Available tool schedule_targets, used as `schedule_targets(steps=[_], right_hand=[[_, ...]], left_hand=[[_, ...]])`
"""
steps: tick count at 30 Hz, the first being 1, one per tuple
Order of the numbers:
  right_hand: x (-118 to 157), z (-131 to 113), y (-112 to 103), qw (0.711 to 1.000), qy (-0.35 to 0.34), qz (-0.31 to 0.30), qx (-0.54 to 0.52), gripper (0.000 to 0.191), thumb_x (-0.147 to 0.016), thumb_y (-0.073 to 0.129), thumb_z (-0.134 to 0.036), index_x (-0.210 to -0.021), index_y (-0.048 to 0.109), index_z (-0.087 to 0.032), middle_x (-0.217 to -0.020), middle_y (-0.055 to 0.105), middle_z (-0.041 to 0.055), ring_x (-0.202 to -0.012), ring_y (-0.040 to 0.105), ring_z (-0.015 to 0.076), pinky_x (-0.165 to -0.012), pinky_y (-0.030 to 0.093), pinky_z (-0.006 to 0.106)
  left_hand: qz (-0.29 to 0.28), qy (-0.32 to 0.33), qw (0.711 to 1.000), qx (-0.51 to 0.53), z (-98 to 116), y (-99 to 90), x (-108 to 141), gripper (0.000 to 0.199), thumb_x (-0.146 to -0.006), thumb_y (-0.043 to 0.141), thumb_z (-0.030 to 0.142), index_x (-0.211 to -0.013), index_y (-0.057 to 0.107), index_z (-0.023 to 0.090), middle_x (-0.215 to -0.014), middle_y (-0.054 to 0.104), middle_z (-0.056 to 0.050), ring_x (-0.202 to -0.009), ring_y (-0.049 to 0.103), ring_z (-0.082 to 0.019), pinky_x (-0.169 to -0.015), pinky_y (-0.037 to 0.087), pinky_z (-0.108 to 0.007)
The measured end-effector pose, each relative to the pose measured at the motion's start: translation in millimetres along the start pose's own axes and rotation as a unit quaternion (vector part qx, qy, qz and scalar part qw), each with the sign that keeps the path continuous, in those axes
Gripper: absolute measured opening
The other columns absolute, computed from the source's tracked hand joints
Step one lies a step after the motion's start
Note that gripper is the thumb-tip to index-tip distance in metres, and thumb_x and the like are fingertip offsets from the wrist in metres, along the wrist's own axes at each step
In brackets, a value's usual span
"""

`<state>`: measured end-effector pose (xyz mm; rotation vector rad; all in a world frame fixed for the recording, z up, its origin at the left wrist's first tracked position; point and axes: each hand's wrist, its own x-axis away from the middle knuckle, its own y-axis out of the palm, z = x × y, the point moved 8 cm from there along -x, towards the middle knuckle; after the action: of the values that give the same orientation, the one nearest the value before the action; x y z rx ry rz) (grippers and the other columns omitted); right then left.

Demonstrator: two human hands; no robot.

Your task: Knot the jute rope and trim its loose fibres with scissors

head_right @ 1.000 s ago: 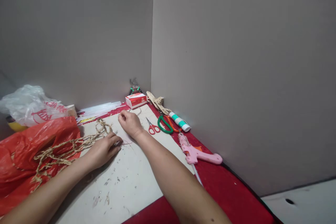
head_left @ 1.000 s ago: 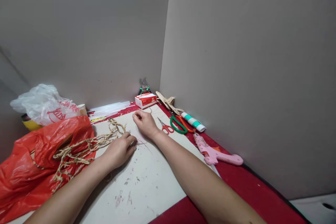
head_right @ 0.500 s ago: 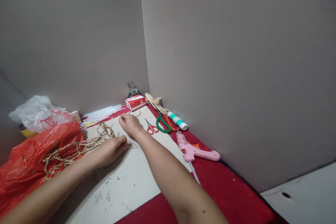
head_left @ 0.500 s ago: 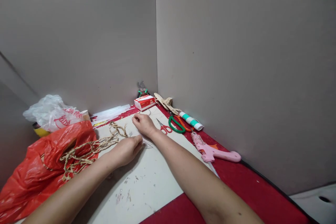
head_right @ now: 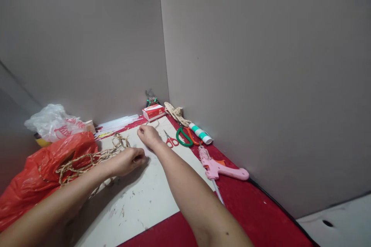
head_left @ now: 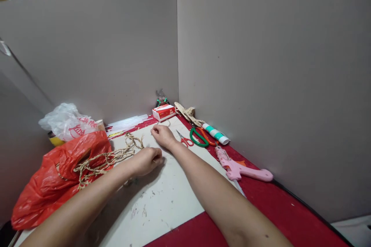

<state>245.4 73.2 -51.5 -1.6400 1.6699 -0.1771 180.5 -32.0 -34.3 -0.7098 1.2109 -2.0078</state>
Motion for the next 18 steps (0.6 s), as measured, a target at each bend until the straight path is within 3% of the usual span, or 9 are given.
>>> schedule_targets(steps=[3,6,10,14,18], right_hand=[[2,-1,3,1.000,-0.004,-0.013,0.005,0.020,-0.081,0.049,-0.028,-0.068,0.060,-0.019,-0.065,0.062,0.0011,-0.060,0.050,0.0126,-0.059,0.034,0.022],[4,-2,7,0.999,-0.011,-0.030,0.012,0.020,-0.082,0.049,-0.029,-0.069,0.061,-0.019,-0.067,0.063,0.0021,-0.061,0.051,0.0131,-0.060,0.035,0.022],[8,-3,13,0.998,-0.019,-0.054,0.025,0.020,-0.081,0.049,-0.028,-0.069,0.061,-0.019,-0.069,0.064,0.0032,-0.063,0.052,0.0138,-0.061,0.035,0.023],[11,-5,19,0.997,-0.029,-0.070,0.035,0.020,-0.081,0.049,-0.028,-0.068,0.061,-0.019,-0.068,0.064,0.0033,-0.063,0.053,0.0143,-0.061,0.035,0.023],[12,-7,21,0.996,-0.040,-0.076,0.040,0.020,-0.081,0.049,-0.028,-0.068,0.062,-0.019,-0.068,0.065,0.0032,-0.064,0.054,0.0145,-0.061,0.036,0.023]], left_hand=[[0.017,0.001,0.992,0.127,13,-28.9,23,0.018,-0.086,0.047,0.031,-0.075,0.050,0.017,-0.062,0.043,0.004,-0.057,0.039,-0.009,-0.055,0.033,-0.022],[0.053,-0.042,0.970,0.234,16,-53.5,54,0.028,-0.087,0.047,0.042,-0.074,0.048,0.017,-0.062,0.042,0.005,-0.055,0.041,-0.008,-0.052,0.035,-0.021],[0.096,-0.114,0.935,0.322,12,-61.7,109,0.033,-0.085,0.051,0.046,-0.069,0.046,0.017,-0.058,0.042,0.005,-0.051,0.041,-0.007,-0.050,0.035,-0.020],[0.116,-0.182,0.911,0.353,3,-36.6,187,0.034,-0.085,0.052,0.045,-0.067,0.046,0.018,-0.059,0.044,0.004,-0.053,0.041,-0.008,-0.050,0.037,-0.020],[0.129,-0.277,0.877,0.370,-30,33.7,291,0.033,-0.086,0.052,0.043,-0.067,0.048,0.018,-0.061,0.044,0.003,-0.055,0.039,-0.009,-0.053,0.038,-0.019]])
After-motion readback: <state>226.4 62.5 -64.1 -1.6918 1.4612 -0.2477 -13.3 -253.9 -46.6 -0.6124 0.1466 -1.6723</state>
